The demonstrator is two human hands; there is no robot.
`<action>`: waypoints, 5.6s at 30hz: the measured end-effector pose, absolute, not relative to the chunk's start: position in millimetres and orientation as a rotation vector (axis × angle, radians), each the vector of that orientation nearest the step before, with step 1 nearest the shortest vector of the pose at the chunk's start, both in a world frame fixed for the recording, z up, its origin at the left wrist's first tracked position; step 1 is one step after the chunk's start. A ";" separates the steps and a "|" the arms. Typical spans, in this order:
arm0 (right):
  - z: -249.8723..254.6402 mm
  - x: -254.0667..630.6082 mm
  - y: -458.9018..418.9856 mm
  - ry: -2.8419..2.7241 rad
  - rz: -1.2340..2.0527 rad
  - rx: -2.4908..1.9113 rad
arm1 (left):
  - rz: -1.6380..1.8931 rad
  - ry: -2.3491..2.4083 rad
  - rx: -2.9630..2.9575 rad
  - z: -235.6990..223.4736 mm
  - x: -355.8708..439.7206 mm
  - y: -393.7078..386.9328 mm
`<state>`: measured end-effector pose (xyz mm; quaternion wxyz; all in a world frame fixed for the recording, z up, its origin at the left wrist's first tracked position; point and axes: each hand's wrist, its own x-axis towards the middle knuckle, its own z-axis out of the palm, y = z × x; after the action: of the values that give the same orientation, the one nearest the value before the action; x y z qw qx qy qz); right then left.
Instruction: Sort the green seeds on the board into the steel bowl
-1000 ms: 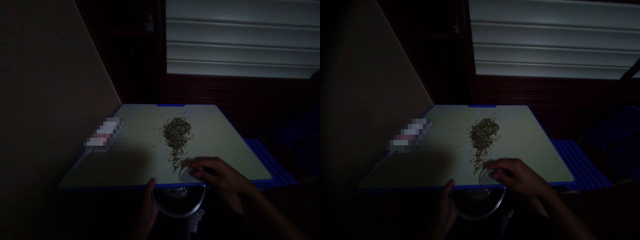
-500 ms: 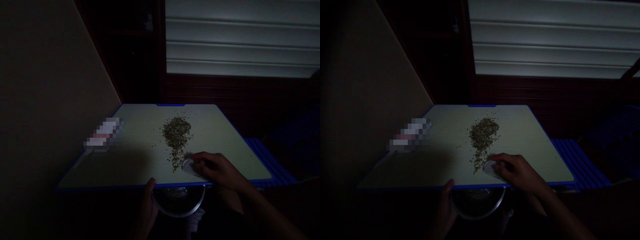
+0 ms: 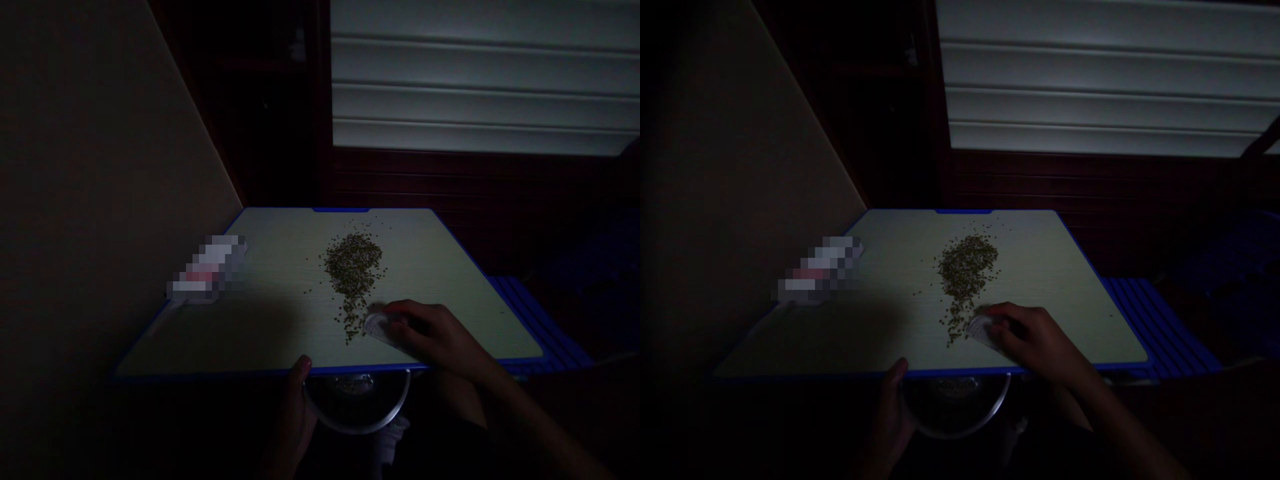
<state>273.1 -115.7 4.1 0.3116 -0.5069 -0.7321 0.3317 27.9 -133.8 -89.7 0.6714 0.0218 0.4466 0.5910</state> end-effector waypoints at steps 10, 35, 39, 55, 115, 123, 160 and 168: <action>6.5 272.5 -118.9 -2.024 0.911 -1.240 | 1.268 1.013 0.000 -82.3 29.5 -135.3; 5.9 270.0 -114.8 -2.179 0.884 -1.144 | 1.275 0.980 -0.020 -84.0 29.8 -133.9; 6.5 265.1 -111.0 -2.214 0.891 -1.071 | 1.275 0.999 -0.027 -86.6 28.9 -133.7; 10.9 259.8 -105.7 -2.127 1.057 -1.010 | 1.235 0.996 -0.012 -92.6 26.6 -133.6; 2.4 260.2 -107.6 -1.863 0.700 -1.414 | 1.314 0.973 0.039 -94.3 26.1 -136.6; 2.8 258.3 -106.6 -1.916 0.755 -1.315 | 1.306 0.978 0.021 -93.0 27.5 -135.6; 12.1 255.5 -110.8 -2.144 0.945 -1.056 | 1.226 0.997 -0.024 -85.2 28.3 -134.3; 12.0 255.9 -110.8 -2.145 0.962 -1.034 | 1.212 0.981 -0.004 -91.0 26.6 -135.2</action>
<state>255.9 -110.8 12.0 0.2827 -0.3861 -0.8012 0.3592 26.6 -135.2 -91.0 0.7111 -0.0020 0.4423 0.5465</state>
